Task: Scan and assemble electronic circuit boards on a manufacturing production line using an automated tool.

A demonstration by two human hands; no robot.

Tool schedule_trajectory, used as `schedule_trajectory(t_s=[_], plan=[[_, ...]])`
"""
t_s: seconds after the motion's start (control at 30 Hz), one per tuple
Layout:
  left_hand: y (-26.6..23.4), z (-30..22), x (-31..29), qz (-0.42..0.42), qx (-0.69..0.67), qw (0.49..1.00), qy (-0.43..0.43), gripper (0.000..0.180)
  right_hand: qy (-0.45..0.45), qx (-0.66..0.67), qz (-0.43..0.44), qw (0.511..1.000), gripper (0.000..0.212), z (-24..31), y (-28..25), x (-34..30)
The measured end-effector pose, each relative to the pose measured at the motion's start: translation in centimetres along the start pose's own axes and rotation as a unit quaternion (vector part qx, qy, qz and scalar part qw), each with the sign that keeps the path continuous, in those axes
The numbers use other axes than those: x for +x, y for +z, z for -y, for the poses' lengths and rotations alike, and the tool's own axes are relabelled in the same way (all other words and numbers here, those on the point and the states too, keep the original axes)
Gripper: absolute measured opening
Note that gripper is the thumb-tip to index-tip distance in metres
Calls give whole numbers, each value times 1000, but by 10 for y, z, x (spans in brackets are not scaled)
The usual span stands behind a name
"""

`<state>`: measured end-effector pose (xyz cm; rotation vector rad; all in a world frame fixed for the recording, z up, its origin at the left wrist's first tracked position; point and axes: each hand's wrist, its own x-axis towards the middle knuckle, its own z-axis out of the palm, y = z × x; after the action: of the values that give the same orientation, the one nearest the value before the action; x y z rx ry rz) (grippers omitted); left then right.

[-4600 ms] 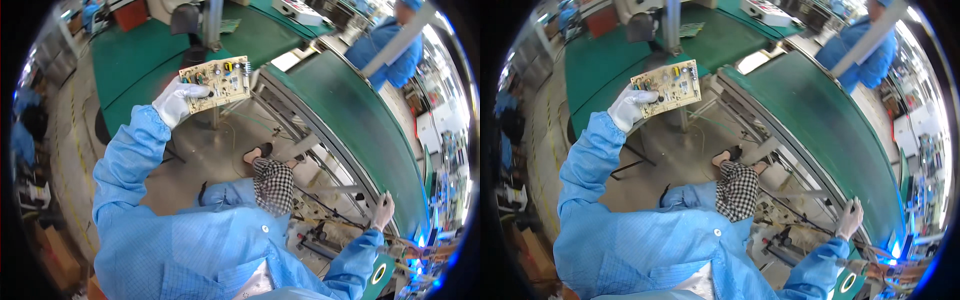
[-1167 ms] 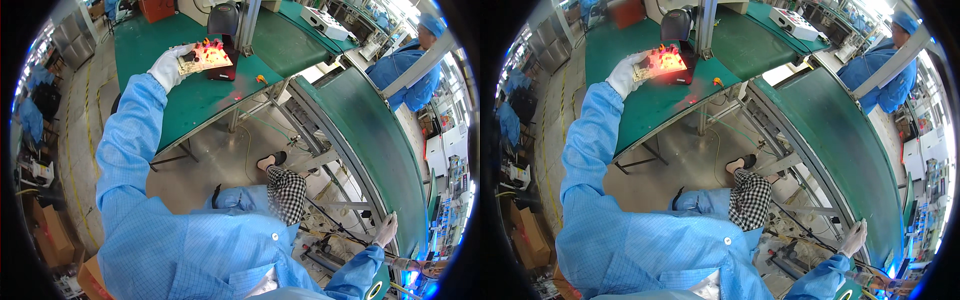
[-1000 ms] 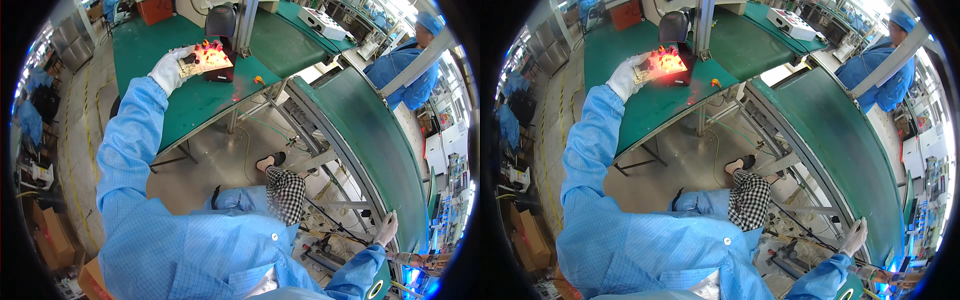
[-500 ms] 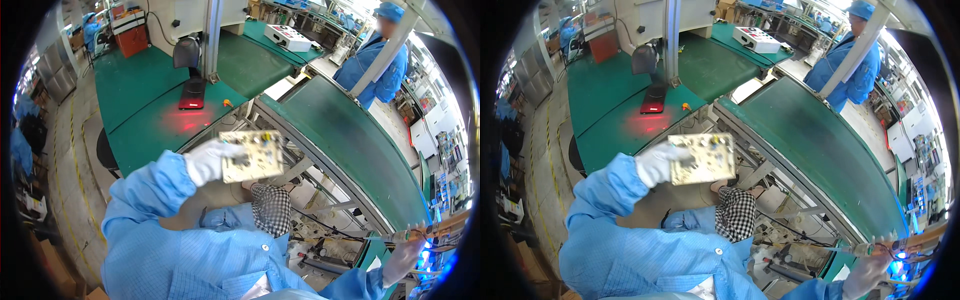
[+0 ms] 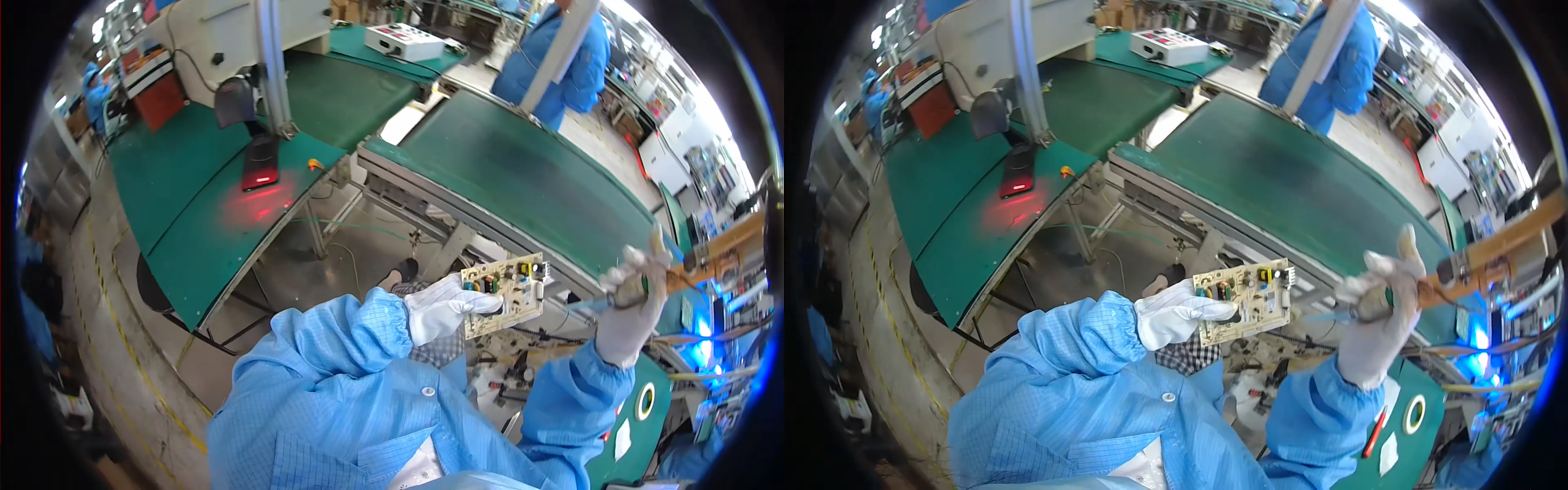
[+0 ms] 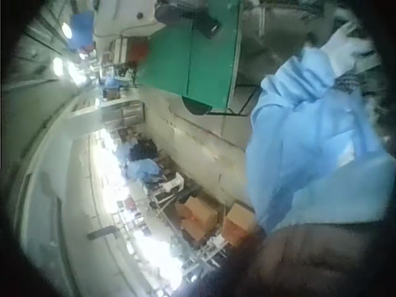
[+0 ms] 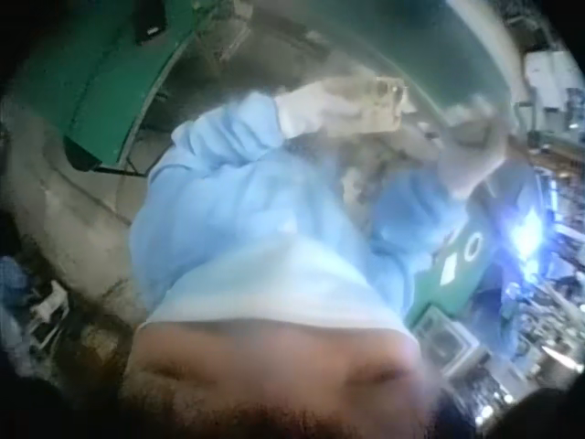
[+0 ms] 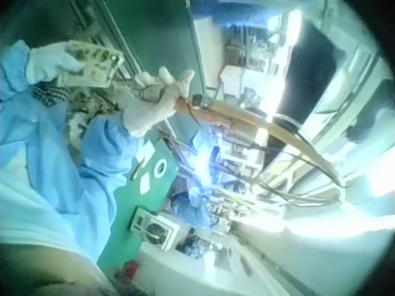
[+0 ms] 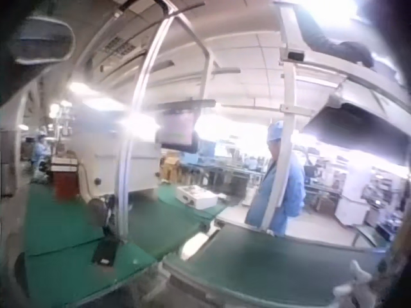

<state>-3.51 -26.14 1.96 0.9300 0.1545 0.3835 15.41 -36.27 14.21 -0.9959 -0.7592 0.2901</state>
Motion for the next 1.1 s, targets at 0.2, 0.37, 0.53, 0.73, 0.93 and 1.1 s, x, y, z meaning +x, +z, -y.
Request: schedule_trajectory(t_s=[0.2,0.37,0.53,0.73,0.93,1.1], plan=[[20,-9,2,12,-159,983,-90,47,-44,-32,36,998,48,-11,15,-9],[22,2,3,32,-88,994,-58,48,-90,51,90,990,53,-16,26,-6],[29,-1,3,-34,-76,990,-117,42,-86,117,99,984,51,-21,21,-3],[36,4,-2,-9,-42,996,-76,40,-92,119,66,987,47,-24,26,-11],[26,21,-5,22,72,996,46,41,-103,122,31,987,43,-28,32,-13],[36,8,-7,16,129,986,109,41,-114,125,3,986,40,-31,35,-13]])
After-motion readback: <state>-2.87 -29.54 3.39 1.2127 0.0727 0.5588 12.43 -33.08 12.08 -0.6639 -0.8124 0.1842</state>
